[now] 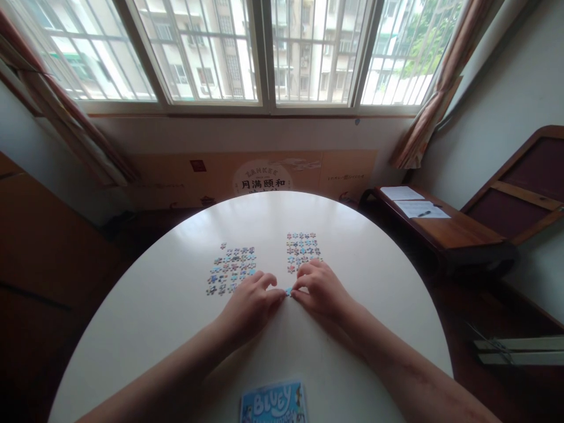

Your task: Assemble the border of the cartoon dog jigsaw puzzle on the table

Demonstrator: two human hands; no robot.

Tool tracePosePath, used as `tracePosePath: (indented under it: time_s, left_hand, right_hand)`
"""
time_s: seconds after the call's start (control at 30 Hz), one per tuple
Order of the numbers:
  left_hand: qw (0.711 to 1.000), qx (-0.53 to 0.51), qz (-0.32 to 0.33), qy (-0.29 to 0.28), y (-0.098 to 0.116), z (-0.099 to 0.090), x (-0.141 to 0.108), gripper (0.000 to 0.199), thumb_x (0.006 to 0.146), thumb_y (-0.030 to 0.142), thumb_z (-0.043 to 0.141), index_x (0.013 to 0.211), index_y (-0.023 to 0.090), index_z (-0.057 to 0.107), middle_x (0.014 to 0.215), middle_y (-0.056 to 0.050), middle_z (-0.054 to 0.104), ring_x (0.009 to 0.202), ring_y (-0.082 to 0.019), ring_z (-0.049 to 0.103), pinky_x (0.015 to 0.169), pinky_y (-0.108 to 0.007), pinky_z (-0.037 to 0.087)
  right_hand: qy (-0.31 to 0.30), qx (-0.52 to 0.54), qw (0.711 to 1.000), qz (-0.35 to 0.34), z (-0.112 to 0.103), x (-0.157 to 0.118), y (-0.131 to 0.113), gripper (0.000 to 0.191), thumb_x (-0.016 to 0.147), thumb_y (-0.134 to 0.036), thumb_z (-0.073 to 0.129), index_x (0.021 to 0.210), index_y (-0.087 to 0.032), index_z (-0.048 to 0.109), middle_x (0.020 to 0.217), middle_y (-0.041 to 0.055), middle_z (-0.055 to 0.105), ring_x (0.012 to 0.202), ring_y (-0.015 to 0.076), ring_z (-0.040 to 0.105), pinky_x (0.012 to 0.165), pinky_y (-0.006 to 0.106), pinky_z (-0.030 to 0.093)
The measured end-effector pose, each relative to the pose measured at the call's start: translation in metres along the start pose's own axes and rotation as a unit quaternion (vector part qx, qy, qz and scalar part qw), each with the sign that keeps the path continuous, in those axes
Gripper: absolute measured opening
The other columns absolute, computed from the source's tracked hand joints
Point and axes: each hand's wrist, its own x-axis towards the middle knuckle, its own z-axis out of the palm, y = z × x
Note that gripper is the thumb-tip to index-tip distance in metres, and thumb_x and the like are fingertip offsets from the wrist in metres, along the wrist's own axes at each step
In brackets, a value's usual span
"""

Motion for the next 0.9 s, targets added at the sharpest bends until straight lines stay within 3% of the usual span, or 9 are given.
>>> tracePosePath:
  time_s: [0.37, 0.9]
  left_hand:
    - [1.0, 0.018, -0.019, -0.004, 0.003, -0.001, 0.001, 0.021, 0.098, 0.025, 0.055, 0.106, 0.022, 0.074, 0.106, -0.011, 0.068, 0.098, -0.027, 0.058, 0.084, -0.043, 0.05]
    - [0.997, 0.056, -0.038, -0.03, 0.009, -0.004, 0.001, 0.026, 0.099, 0.025, 0.052, 0.115, 0.021, 0.072, 0.114, -0.012, 0.066, 0.105, -0.03, 0.058, 0.089, -0.044, 0.049]
  right_hand:
    - [0.027, -0.058, 0.995, 0.077, 0.005, -0.002, -0.009, 0.008, 0.087, -0.026, 0.077, 0.079, -0.025, 0.079, 0.091, 0.0021, 0.074, 0.093, 0.0235, 0.059, 0.089, 0.04, 0.043]
    - [0.064, -0.105, 0.99, 0.074, 0.011, -0.002, -0.01, 0.005, 0.088, -0.027, 0.077, 0.085, -0.027, 0.081, 0.09, 0.0034, 0.074, 0.093, 0.0239, 0.059, 0.087, 0.039, 0.04]
